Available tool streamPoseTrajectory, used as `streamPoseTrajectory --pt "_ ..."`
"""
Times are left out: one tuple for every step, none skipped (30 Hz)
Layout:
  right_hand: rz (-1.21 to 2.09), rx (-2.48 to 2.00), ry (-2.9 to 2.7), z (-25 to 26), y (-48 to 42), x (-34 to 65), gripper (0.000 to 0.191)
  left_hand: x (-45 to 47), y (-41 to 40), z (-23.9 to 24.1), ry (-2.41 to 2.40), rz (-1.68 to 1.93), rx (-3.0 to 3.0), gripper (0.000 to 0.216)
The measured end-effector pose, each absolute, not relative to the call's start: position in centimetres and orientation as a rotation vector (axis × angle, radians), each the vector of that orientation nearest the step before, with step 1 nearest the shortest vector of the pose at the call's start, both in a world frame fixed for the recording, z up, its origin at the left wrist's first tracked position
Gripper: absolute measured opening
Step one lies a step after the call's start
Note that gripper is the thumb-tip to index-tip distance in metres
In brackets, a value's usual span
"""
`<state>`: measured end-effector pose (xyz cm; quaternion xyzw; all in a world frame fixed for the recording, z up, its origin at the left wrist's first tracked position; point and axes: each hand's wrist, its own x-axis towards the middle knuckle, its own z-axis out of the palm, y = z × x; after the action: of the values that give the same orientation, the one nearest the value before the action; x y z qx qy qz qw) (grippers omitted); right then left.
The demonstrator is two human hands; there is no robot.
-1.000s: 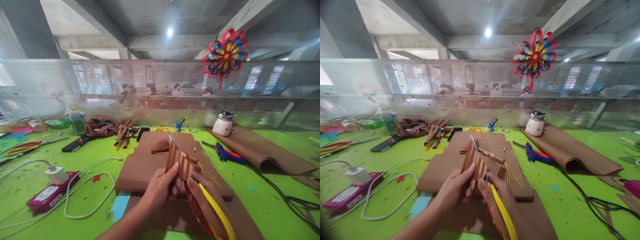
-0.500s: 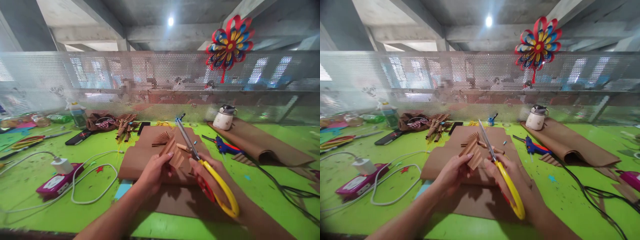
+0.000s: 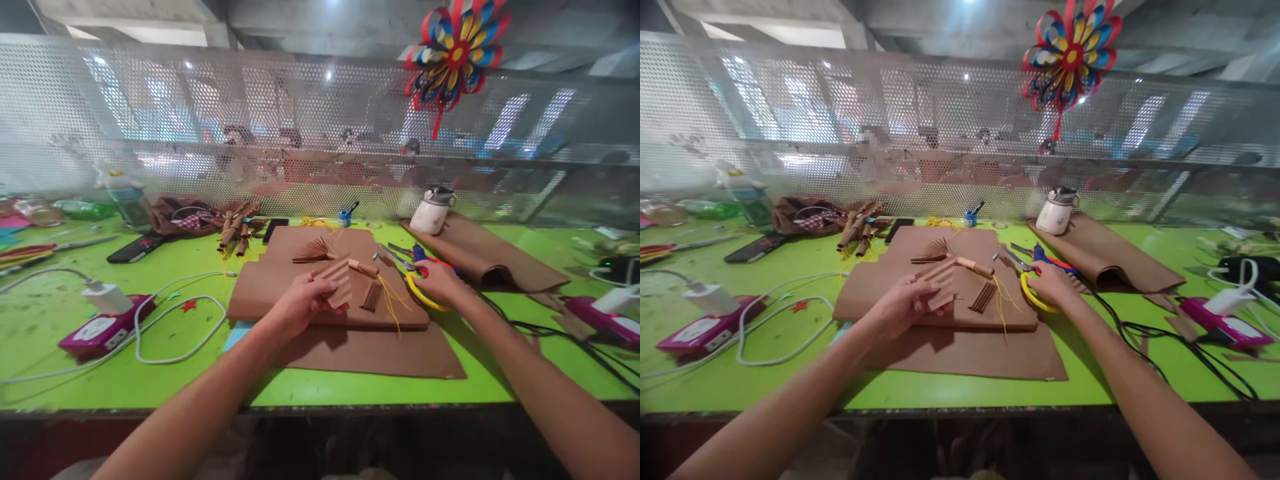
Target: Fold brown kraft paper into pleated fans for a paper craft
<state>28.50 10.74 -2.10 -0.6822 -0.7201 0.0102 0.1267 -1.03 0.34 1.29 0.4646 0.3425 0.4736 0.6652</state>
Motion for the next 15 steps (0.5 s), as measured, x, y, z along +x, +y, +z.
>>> streamPoseTrajectory --pt "0.027 -1.997 -2.107 -2.5 10.7 28.6 0.041 -1.0 0.3 1.2 0.783 1.060 1.050 0.020" --pt "0.022 -2.005 -2.117 -2.8 10.7 28.6 0.040 -1.0 0.4 1.2 0.788 1.057 1.044 0.020" --pt "0.014 -2.011 -2.129 -2.9 10.6 28.7 0.040 -1.0 0.4 1.1 0.793 1.057 1.031 0.020" --pt "0.003 -2.013 -2.142 -2.9 10.4 28.7 0.040 -1.0 0.4 1.1 0.796 1.056 1.019 0.021" --pt "-0.012 -2.010 -2.154 -2.7 10.2 28.8 0.040 -1.0 0.5 1.1 0.798 1.054 1.009 0.022" --pt "-0.032 -2.004 -2.162 -2.4 9.9 28.7 0.041 -1.0 0.5 1.0 0.801 1.050 1.002 0.023" --pt "-0.066 -2.000 -2.168 -1.8 9.5 28.6 0.040 -1.0 0.5 1.0 0.808 1.042 0.998 0.023" --pt "-0.096 -1.980 -2.161 -1.1 9.0 28.3 0.040 -0.9 0.5 1.0 0.819 1.033 0.996 0.022" --pt "-0.106 -1.941 -2.143 -0.3 8.4 27.9 0.038 -0.9 0.5 1.0 0.828 1.024 0.995 0.022" --pt "-0.103 -1.887 -2.124 0.6 7.7 27.2 0.037 -0.9 0.5 1.1 0.836 1.013 0.995 0.022" --pt "-0.009 -1.757 -2.067 1.6 6.8 26.3 0.034 -0.9 0.5 1.1 0.843 1.001 0.999 0.022" --pt "0.153 -1.601 -2.038 2.5 5.9 25.3 0.032 -0.9 0.5 1.1 0.844 0.993 1.005 0.022" --pt "0.325 -1.443 -2.041 3.2 5.1 24.1 0.029 -0.9 0.4 1.1 0.832 0.991 1.013 0.024" --pt "0.519 -1.293 -2.100 3.8 4.3 22.8 0.029 -0.9 0.4 1.1 0.814 0.995 1.023 0.026" --pt "0.669 -1.185 -2.164 4.2 3.6 21.6 0.029 -1.0 0.4 1.2 0.794 1.004 1.034 0.028"
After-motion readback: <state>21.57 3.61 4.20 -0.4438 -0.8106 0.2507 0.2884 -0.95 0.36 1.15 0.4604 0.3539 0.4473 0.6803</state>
